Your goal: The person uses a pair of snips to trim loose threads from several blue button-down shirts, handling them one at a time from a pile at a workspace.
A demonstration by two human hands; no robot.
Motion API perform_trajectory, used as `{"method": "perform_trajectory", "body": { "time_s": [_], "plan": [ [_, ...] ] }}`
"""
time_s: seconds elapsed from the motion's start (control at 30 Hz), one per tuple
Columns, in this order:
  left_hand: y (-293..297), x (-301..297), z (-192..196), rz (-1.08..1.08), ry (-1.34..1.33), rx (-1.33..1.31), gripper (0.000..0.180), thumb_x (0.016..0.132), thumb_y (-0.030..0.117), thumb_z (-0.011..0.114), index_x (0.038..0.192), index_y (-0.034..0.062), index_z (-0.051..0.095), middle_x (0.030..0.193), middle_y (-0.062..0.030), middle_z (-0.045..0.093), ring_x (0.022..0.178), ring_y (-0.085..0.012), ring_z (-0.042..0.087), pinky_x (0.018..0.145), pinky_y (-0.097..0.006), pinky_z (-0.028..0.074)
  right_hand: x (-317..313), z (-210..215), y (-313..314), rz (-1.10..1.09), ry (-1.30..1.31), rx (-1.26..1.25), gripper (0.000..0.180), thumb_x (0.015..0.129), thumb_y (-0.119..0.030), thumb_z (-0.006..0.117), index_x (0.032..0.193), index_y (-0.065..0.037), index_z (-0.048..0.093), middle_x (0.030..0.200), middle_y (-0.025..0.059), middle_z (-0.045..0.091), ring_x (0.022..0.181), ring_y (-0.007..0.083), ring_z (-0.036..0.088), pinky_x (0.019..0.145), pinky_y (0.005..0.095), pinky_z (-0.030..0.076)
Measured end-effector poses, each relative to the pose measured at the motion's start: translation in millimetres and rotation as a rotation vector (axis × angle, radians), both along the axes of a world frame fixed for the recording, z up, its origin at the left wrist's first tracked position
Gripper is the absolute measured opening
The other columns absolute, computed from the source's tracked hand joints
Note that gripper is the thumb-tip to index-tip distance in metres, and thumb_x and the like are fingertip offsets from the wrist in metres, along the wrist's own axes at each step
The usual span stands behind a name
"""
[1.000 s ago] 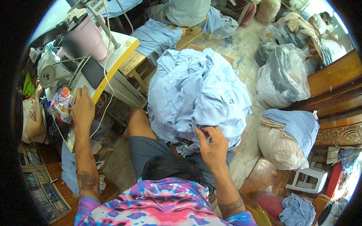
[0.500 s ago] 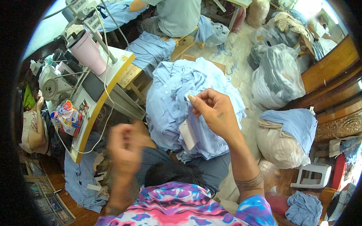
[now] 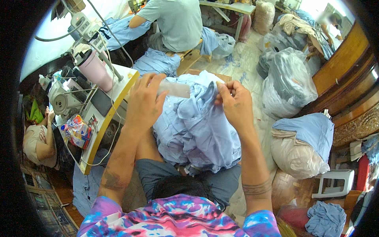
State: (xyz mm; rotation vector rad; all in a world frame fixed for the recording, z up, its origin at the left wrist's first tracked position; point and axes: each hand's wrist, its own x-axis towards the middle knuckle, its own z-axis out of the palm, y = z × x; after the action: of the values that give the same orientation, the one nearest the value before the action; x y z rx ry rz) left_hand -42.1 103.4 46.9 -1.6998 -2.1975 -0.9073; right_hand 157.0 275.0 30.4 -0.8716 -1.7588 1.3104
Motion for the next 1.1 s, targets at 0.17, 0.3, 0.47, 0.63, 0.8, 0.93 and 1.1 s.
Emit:
{"method": "perform_trajectory", "body": {
  "time_s": [0.17,0.3,0.47,0.63,0.8,0.93,1.1],
  "plan": [
    [3.0,12.1,-68.4,-0.351,-0.229,-0.057,0.028,0.087,0.009,0.074,0.114,0.0038,0.070,0.121,-0.0196,0.068,0.114,-0.0377,0.066,0.103,-0.046,0.050,33.4,-58.2,-56.9,-0.238,-0.318,0.555,0.045,0.094,-0.027,0.078,0.126,-0.001,0.061,0.111,0.0170,0.072,0.106,0.0347,0.068,0.093,0.0443,0.053],
    [5.0,8.3,-121.5,-0.342,-0.180,0.025,0.023,0.088,0.014,0.076,0.110,0.0076,0.072,0.116,-0.0159,0.070,0.115,-0.0340,0.066,0.109,-0.046,0.044,73.9,-121.4,-72.4,-0.160,-0.472,0.623,0.034,0.094,-0.025,0.077,0.119,-0.002,0.070,0.109,0.0162,0.073,0.103,0.0361,0.069,0.090,0.0466,0.053],
    [-24.8,0.4,-78.5,-0.381,-0.258,0.049,0.017,0.091,0.016,0.077,0.105,0.0064,0.073,0.102,-0.0119,0.073,0.100,-0.0288,0.070,0.096,-0.040,0.051,50.3,-64.5,-35.0,-0.256,-0.171,0.461,0.024,0.099,-0.016,0.070,0.115,0.001,0.073,0.096,0.0187,0.073,0.083,0.0313,0.069,0.078,0.0386,0.053],
    [-84.3,8.9,32.5,-0.265,-0.891,0.004,0.016,0.097,0.011,0.074,0.110,0.0026,0.071,0.091,-0.0056,0.073,0.080,-0.0131,0.069,0.069,-0.028,0.055,-21.1,37.0,-26.5,-0.024,-0.039,0.412,0.022,0.100,-0.014,0.068,0.113,0.003,0.072,0.090,0.0153,0.073,0.077,0.0281,0.068,0.075,0.0352,0.053],
    [-74.1,3.3,33.3,-0.352,-1.328,0.031,0.029,0.099,0.013,0.072,0.126,0.0041,0.067,0.099,-0.0029,0.073,0.080,-0.0075,0.066,0.067,-0.024,0.056,-58.5,-12.5,-24.4,-0.082,-0.027,0.596,0.027,0.097,-0.016,0.072,0.116,0.003,0.069,0.101,0.0149,0.071,0.091,0.0274,0.067,0.083,0.0353,0.051],
    [-64.4,4.6,-15.5,-0.423,-1.663,-0.002,0.040,0.102,0.014,0.067,0.140,0.0063,0.058,0.105,-0.0042,0.073,0.084,-0.0099,0.070,0.067,-0.027,0.060,-9.1,-43.4,-106.1,-0.152,0.090,0.308,0.031,0.090,-0.015,0.081,0.116,-0.003,0.068,0.108,0.0118,0.068,0.103,0.0240,0.063,0.094,0.0395,0.049],
    [-46.8,18.8,-43.7,-0.629,-2.055,-0.111,0.051,0.104,0.016,0.061,0.152,0.0051,0.046,0.125,-0.0109,0.067,0.104,-0.0171,0.070,0.087,-0.034,0.061,11.1,-57.8,-158.1,-0.029,0.138,0.048,0.028,0.089,-0.005,0.083,0.112,-0.002,0.068,0.104,0.0065,0.065,0.091,0.0116,0.064,0.080,0.0261,0.051]
  ]
}}
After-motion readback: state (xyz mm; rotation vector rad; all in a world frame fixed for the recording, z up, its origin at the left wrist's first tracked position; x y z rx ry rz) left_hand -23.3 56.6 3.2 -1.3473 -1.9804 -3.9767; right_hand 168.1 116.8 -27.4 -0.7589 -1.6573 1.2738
